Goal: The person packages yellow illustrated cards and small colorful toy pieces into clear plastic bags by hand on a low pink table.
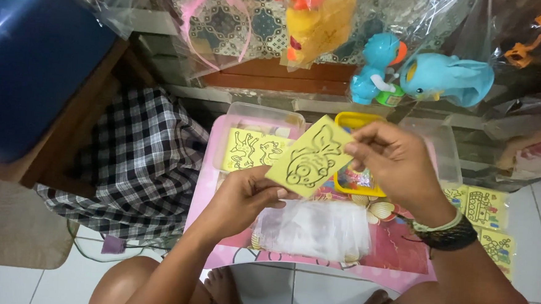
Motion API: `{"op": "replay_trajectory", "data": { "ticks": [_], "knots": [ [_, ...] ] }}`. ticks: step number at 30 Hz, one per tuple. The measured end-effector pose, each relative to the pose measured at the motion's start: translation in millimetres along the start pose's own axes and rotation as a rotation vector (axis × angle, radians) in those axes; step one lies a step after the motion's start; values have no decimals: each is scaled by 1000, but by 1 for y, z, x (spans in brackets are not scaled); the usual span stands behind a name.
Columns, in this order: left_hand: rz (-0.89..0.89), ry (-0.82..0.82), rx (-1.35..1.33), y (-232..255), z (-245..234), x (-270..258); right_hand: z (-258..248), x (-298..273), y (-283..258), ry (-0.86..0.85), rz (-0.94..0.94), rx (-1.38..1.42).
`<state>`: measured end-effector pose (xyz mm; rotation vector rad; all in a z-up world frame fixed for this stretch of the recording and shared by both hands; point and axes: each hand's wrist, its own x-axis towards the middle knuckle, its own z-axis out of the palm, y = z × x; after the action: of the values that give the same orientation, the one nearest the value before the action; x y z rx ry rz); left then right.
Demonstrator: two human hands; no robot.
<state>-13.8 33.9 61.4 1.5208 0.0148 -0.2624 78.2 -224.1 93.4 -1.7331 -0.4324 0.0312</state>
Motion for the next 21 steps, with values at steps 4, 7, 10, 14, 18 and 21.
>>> {"op": "replay_trajectory", "data": {
  "ticks": [4,7,10,14,18,21],
  "knots": [
    [-28,12,15,-4,4,3,3,0,-7,-80,-37,-151],
    [-24,34,11,1,6,1,3,2,-18,-82,-132,-240],
    [-23,53,22,-4,5,3,12,-4,-27,-129,-186,-293],
    [-1,67,102,5,6,-1,12,-8,-25,-119,-195,-305],
    [22,5,101,14,8,-6,6,-4,-18,-174,-73,-248],
    [43,-30,104,7,8,-5,9,-6,-17,-207,-48,-208]
  ]
}}
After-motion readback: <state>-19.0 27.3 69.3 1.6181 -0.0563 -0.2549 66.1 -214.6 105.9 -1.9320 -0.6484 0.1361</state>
